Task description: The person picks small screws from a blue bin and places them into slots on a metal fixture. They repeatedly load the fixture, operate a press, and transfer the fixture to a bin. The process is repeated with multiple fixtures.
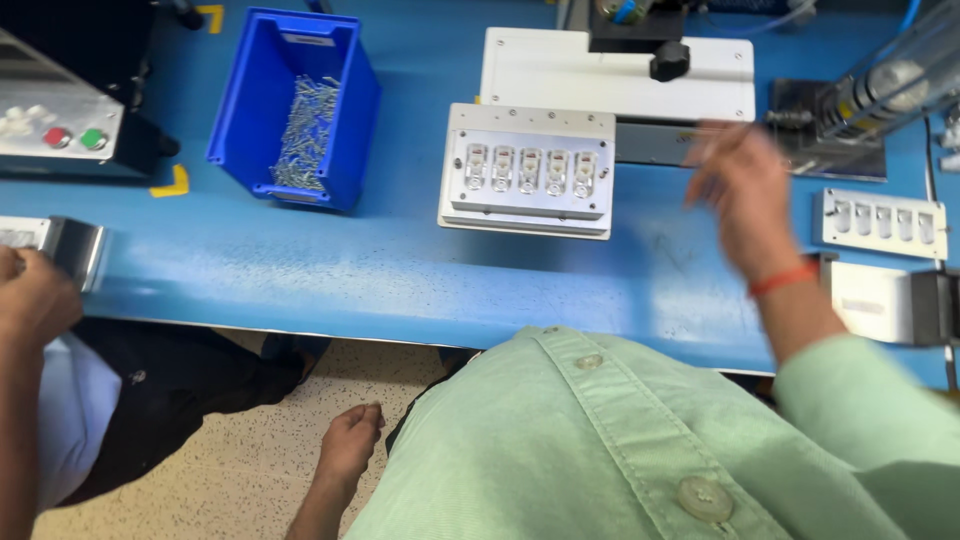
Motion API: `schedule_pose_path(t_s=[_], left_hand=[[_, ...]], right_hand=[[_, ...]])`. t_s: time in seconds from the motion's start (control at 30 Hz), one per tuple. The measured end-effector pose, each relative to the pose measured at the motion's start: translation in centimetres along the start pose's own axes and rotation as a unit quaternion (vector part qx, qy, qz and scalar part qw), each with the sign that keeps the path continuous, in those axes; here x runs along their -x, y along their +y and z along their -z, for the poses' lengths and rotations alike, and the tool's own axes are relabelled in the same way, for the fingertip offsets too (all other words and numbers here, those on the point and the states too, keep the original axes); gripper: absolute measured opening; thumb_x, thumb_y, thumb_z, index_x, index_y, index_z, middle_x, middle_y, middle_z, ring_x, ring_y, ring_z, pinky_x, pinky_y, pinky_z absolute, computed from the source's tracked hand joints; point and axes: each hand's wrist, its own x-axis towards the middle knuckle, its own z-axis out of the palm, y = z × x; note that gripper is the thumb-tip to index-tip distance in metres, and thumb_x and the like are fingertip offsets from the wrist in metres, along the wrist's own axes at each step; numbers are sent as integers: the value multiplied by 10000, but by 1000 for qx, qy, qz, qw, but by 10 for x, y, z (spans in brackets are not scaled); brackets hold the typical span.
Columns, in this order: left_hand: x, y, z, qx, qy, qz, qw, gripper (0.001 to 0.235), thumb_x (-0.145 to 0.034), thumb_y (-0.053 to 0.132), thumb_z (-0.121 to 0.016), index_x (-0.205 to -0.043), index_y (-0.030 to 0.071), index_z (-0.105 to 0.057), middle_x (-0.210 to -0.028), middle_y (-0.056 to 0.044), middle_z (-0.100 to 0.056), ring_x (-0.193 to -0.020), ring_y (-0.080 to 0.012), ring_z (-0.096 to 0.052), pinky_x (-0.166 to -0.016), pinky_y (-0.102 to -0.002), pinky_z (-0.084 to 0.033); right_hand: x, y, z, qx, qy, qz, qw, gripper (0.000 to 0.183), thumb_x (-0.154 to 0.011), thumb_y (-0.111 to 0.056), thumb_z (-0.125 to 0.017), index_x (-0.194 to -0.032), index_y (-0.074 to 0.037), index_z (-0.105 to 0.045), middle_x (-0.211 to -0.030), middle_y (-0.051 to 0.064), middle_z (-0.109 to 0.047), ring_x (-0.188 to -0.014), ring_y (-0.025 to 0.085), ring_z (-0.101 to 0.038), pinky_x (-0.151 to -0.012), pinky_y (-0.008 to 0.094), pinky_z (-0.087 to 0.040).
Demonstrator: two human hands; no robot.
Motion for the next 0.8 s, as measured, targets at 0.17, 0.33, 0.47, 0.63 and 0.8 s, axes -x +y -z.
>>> schedule_pose_path(t_s=[0.17, 0.33, 0.47, 0.63, 0.8], left_hand=[[13, 73, -1, -30, -33, -102, 994, 271, -1023, 414, -520, -970, 191, -665, -855, 38, -635, -803, -89, -577, -759, -313, -473], [14, 160, 0, -71, -107, -220, 967, 444, -1055, 413, -515, -794, 60, -584, -723, -39, -538, -694, -172, -491, -708, -351, -472], [7, 197, -8, -32, -113, -201, 972, 389, -1036, 374, -515, -783, 94, -607, -670, 13, -507, -603, -115, -420, -556, -284, -380], [-19, 206, -18, 27, -142, -159, 977, 336, -1031, 341, -522, -780, 122, -570, -619, 42, -427, -496, -84, -318, -427, -257, -280], [-40, 196, -24, 120, -196, -84, 970, 305, -996, 328, -551, -760, 136, -525, -586, 46, -389, -461, -84, -275, -398, -272, -226]], right_hand=[[129, 33, -25, -136, -37, -285, 948, 272, -1061, -265, -580, -1068, -28, -714, -811, 47, -675, -680, 153, -620, -580, 297, -526], [149, 44, -37, -269, -76, -371, 886, 311, -1045, -301, -514, -1131, -40, -660, -887, 50, -692, -777, 143, -664, -715, 299, -568], [139, 38, -36, -206, -79, -378, 899, 380, -1031, -348, -461, -1116, -29, -648, -878, 82, -703, -782, 153, -680, -739, 315, -585], [148, 35, -47, -99, -23, -345, 933, 393, -1050, -397, -525, -888, -54, -627, -615, 4, -530, -498, 97, -481, -489, 272, -459], [161, 31, -59, -177, 14, -313, 933, 503, -984, -477, -594, -653, -113, -486, -448, -37, -278, -344, 82, -228, -323, 265, -213]])
